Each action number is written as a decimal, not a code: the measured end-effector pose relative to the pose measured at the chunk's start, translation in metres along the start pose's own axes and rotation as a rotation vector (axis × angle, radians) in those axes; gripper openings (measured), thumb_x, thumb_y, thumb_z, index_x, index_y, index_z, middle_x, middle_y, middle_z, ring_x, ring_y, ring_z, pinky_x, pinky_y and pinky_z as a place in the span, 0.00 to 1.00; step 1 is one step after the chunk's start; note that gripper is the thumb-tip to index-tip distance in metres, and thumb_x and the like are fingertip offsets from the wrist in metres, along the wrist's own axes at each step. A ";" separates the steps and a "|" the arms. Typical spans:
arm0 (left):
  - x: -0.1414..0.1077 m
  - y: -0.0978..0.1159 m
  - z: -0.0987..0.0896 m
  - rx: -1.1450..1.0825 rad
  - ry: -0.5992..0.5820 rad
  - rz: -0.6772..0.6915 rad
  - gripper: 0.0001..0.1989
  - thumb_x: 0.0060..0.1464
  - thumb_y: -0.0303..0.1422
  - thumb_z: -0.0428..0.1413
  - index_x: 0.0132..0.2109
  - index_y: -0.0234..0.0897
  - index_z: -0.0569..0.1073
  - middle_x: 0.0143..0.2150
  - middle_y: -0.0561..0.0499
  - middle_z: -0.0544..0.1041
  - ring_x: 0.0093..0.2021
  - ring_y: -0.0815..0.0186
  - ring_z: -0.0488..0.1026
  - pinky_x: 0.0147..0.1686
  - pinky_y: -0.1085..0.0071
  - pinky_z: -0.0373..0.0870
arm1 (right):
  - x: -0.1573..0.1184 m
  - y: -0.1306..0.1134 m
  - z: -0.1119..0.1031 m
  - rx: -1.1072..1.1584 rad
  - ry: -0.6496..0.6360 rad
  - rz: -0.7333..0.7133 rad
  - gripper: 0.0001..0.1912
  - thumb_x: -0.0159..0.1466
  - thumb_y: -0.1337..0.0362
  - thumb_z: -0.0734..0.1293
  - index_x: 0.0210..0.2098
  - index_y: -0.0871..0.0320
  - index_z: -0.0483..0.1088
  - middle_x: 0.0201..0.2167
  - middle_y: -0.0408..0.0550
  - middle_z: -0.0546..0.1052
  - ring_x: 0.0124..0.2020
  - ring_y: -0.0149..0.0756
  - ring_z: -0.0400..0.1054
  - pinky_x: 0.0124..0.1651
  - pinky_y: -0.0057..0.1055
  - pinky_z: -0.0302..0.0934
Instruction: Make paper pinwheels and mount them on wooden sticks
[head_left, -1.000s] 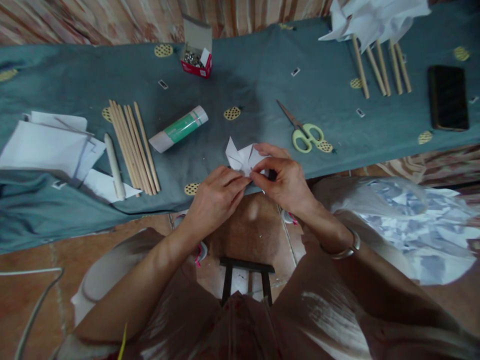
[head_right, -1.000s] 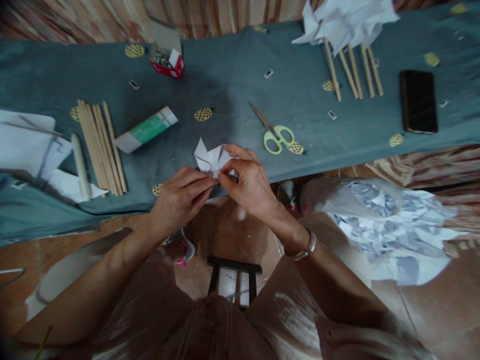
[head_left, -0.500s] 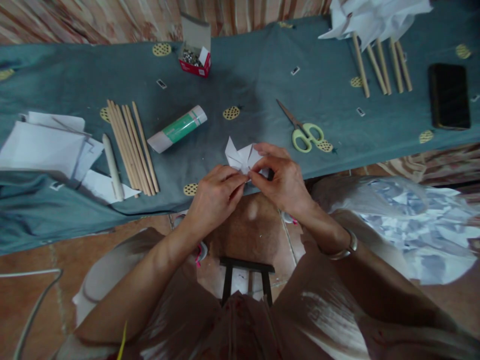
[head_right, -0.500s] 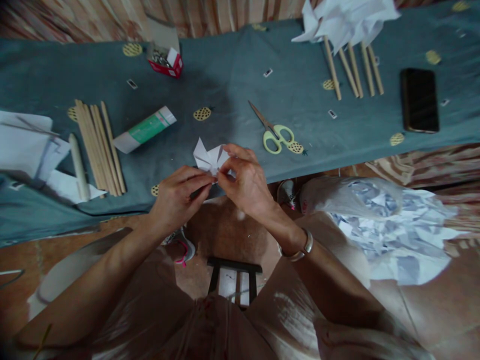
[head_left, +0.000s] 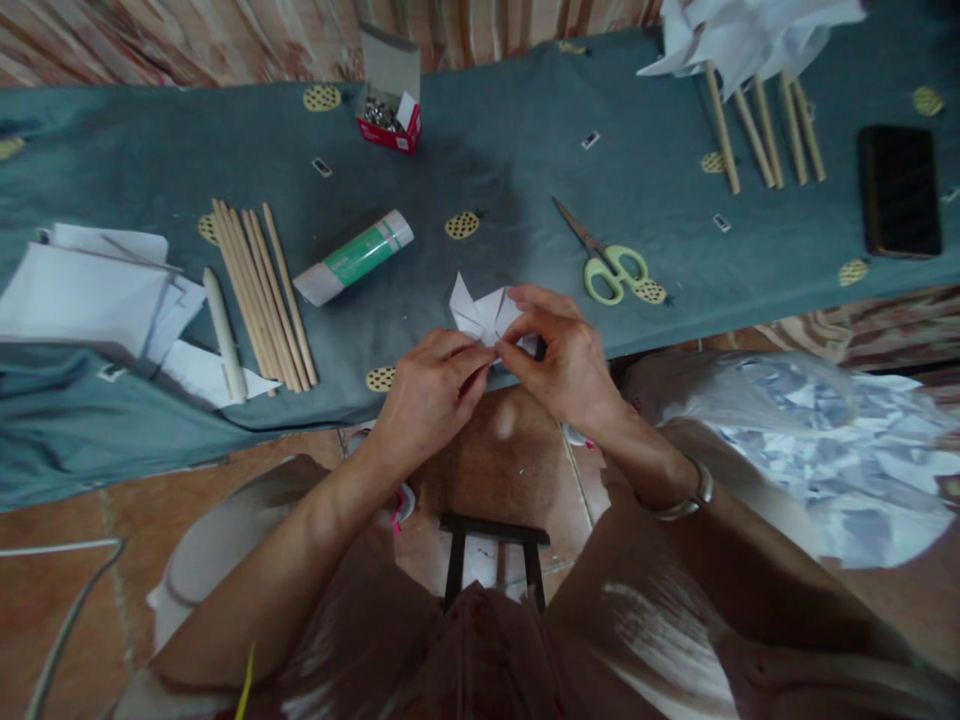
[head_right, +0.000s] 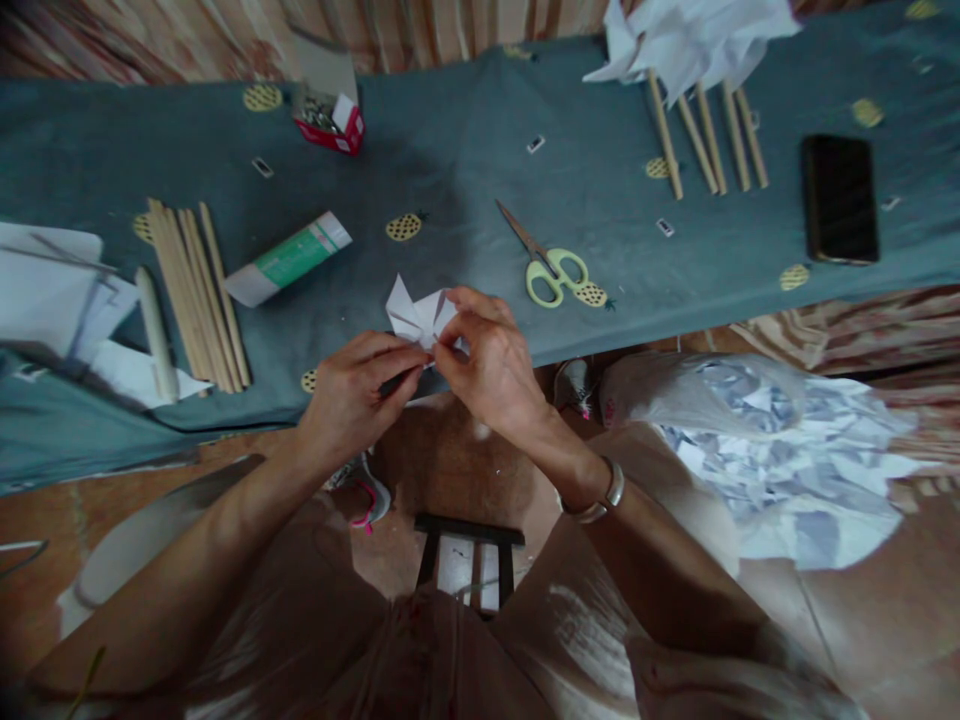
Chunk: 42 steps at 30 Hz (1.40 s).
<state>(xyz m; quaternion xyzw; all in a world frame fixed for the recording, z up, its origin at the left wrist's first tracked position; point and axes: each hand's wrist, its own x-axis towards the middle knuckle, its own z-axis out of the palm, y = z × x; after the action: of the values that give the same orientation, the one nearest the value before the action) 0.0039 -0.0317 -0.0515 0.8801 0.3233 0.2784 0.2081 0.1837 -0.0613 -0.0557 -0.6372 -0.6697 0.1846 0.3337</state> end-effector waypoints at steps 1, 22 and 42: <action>0.000 0.000 0.000 0.005 -0.001 -0.004 0.09 0.60 0.26 0.53 0.41 0.34 0.78 0.38 0.47 0.79 0.39 0.64 0.75 0.41 0.67 0.74 | 0.000 0.000 0.000 -0.008 -0.001 0.001 0.05 0.59 0.69 0.68 0.33 0.51 0.74 0.53 0.48 0.74 0.56 0.47 0.69 0.59 0.51 0.63; 0.001 0.002 -0.001 0.016 -0.021 -0.022 0.10 0.61 0.27 0.52 0.42 0.34 0.78 0.38 0.46 0.79 0.39 0.63 0.75 0.41 0.66 0.74 | -0.001 -0.004 -0.001 0.011 0.026 0.004 0.05 0.58 0.69 0.69 0.30 0.52 0.72 0.52 0.48 0.75 0.55 0.47 0.69 0.58 0.51 0.64; 0.001 0.002 -0.002 0.004 -0.044 -0.027 0.10 0.61 0.27 0.52 0.42 0.36 0.78 0.38 0.47 0.79 0.39 0.63 0.75 0.41 0.66 0.74 | -0.008 -0.008 -0.004 -0.132 -0.059 -0.071 0.14 0.66 0.65 0.61 0.46 0.45 0.75 0.59 0.45 0.70 0.59 0.48 0.64 0.61 0.52 0.61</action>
<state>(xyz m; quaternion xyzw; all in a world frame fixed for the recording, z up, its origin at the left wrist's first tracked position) 0.0039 -0.0321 -0.0486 0.8819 0.3310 0.2557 0.2173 0.1798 -0.0710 -0.0495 -0.6282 -0.7120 0.1466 0.2775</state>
